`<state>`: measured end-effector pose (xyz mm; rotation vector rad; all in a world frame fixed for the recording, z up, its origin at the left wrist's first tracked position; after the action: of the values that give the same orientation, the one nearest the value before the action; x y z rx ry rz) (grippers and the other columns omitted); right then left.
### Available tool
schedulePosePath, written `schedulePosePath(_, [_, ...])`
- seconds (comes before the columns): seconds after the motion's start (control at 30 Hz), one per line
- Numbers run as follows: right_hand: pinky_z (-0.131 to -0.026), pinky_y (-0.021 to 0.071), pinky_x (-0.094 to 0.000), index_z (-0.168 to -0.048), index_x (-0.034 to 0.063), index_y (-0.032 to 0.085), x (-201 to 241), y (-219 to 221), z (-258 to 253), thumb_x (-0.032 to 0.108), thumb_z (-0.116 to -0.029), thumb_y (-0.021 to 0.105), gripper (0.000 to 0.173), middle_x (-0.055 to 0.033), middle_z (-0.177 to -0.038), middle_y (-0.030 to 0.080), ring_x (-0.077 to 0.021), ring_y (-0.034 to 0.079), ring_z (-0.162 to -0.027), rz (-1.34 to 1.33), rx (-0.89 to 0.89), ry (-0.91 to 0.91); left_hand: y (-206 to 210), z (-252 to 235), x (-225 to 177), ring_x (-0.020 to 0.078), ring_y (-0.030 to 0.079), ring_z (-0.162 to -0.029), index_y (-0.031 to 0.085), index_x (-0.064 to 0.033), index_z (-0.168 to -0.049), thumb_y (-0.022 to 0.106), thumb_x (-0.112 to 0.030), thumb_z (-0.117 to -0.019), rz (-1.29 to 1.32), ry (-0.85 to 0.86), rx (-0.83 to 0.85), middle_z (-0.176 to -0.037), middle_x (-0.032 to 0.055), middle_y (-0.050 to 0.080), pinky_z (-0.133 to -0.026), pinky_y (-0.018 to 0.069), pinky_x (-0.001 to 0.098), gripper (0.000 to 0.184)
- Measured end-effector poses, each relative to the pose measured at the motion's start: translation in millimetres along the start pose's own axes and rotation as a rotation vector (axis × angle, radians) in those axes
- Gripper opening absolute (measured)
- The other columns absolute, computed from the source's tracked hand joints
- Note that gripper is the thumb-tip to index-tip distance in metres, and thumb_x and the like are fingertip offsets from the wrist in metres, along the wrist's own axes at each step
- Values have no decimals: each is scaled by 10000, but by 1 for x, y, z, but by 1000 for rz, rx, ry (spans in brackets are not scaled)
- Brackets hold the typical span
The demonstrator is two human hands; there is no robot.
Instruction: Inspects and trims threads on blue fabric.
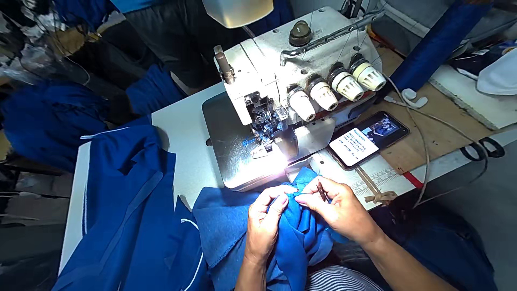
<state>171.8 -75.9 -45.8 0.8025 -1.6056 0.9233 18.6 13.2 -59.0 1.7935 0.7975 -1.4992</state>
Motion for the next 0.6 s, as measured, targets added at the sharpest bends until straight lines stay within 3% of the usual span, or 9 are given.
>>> schedulePosePath(0.07, [-501,415,-114,-917,126,661,1,2,3,162,-874,754,109,84,-669,569,30,501,-553,29,-41,-19,0,1,-1,113,699,-892,749,-52,-1003,610,-104,-994,-2,-43,-16,-968,66,739,-813,580,251,148])
schedulePosePath(0.1, [-529,442,-118,-1003,122,645,3,3,5,186,-856,773,205,79,-716,590,27,525,-589,61,-68,-27,-1,1,-2,103,696,-849,752,-49,-1004,636,-99,-981,4,-58,-25,-935,59,736,-785,583,241,128])
schedulePosePath(0.17, [-643,509,-129,-1176,98,573,8,4,12,258,-848,761,410,62,-891,653,39,594,-730,181,-100,-76,-2,1,-2,93,686,-798,748,-50,-994,668,-93,-960,9,-70,-42,-888,49,726,-755,581,231,97])
schedulePosePath(0.2, [-685,526,-133,-1205,84,550,10,6,17,250,-881,726,404,46,-946,660,37,609,-780,219,-99,-117,-2,1,-2,92,686,-793,750,-54,-992,681,-91,-952,3,-71,-51,-887,45,727,-754,581,228,89])
schedulePosePath(0.27, [-765,547,-139,-1202,38,584,12,9,23,169,-940,665,303,-7,-1018,662,11,629,-863,277,-86,-235,-2,1,-3,95,686,-790,750,-55,-990,699,-91,-944,8,-74,-63,-884,49,726,-745,582,227,77])
schedulePosePath(0.37, [-831,551,-149,-1143,5,692,7,14,26,120,-945,656,232,-73,-1061,670,-44,650,-949,402,-130,-368,-1,1,-3,95,689,-791,754,-52,-984,706,-81,-930,46,-94,-74,-887,60,729,-738,583,228,78])
schedulePosePath(0.6, [-867,557,-166,-1139,-11,701,3,16,25,102,-944,664,228,-105,-1091,686,-74,670,-1003,434,-161,-412,-1,0,-3,80,675,-762,737,-59,-972,682,-79,-947,93,-97,-47,-857,49,711,-715,575,214,64])
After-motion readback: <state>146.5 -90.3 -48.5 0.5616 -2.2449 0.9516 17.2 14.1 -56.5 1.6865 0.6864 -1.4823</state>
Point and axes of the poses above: each hand's wrist, its own z-axis away from the middle knuckle, its own y-axis out of the palm, x = y × z, the point moved 1 cm from there along -z, towards the middle knuckle
